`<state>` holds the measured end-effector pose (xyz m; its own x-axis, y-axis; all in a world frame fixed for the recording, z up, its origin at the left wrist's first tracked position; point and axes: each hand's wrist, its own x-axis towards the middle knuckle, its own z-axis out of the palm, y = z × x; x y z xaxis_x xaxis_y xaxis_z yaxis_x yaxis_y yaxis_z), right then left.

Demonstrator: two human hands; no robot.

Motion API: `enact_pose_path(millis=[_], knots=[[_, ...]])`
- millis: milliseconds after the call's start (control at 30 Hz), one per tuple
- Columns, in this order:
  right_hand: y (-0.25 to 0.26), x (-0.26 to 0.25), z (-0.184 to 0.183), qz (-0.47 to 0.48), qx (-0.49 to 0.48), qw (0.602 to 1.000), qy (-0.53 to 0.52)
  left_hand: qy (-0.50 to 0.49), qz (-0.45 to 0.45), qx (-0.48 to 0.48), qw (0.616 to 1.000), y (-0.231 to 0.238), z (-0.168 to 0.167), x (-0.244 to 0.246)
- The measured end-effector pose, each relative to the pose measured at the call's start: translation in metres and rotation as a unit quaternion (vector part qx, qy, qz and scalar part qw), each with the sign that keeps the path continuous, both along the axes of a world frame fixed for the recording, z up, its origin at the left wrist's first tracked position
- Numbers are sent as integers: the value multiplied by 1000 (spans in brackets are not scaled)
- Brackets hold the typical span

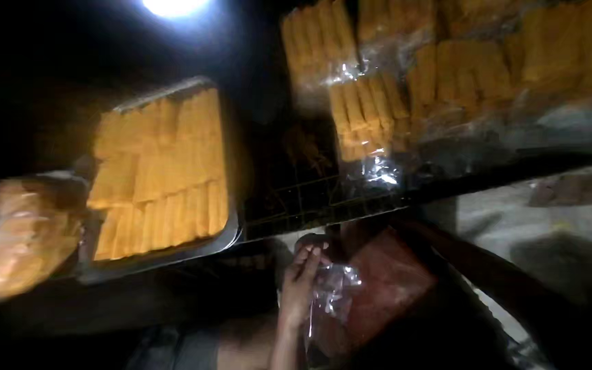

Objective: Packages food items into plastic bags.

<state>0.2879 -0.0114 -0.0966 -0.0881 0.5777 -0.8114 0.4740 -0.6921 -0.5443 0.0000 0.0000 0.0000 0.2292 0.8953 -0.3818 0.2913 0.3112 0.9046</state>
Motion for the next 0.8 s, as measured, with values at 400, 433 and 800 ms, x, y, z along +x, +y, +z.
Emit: enact_pose_path(millis=[400, 433, 800], knots=[[-59, -84, 76, -125, 304, 911, 249, -39, -6, 132, 990, -15, -13, 10], [-57, -87, 79, -127, 298, 917, 232, -26, -21, 134, 990, -19, -14, 4], [-60, -95, 96, -73, 454, 881, 116, 20, -28, 140, 990, -53, -21, -47]])
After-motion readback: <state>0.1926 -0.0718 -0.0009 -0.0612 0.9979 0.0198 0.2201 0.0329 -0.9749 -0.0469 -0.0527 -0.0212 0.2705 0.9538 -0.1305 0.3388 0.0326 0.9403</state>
